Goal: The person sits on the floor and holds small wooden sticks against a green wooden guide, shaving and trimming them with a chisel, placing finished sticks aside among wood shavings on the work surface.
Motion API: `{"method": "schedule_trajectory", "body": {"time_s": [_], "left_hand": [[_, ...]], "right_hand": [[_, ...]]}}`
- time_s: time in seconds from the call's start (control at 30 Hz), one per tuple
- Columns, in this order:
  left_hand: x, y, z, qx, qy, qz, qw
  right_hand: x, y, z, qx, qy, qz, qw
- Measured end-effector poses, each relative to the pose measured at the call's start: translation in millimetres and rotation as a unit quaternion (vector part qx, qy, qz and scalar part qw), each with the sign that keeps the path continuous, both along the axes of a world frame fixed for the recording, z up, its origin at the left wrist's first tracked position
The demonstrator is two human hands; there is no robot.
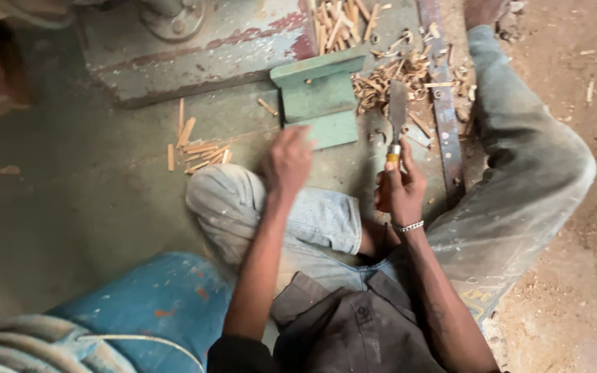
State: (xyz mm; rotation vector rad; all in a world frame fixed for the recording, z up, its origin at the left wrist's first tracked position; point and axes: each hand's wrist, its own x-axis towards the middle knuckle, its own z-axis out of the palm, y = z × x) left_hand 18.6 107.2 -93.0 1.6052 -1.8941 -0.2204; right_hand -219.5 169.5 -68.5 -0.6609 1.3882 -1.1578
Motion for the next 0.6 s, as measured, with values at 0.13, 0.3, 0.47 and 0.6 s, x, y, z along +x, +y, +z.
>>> {"method": "schedule_trajectory", "body": {"time_s": [0.13, 0.3, 0.47, 0.6], "left_hand": [[119.7, -9.5, 23.2, 0.147, -0.187, 0.171, 0.956], [165.7, -29.2, 25.6, 0.386, -0.257, 0.234, 0.855], [150.4, -44.0, 18.1, 0.376, -0.304, 0.179, 0.857], [152.1, -46.4, 18.5, 0.437, -0.265, 0.151, 0.846]], "right_hand": [[0.1, -0.1, 1.3, -0.012, -0.004, 0.003, 1.0], [3.2, -0.3, 6.7, -0.02, -0.011, 0.012, 1.0], [4.4, 0.3, 8.4, -0.008, 0.0, 0.012, 1.0], [3.0, 1.3, 8.1, 0.004, -0.006, -0.003, 1.0]]}}
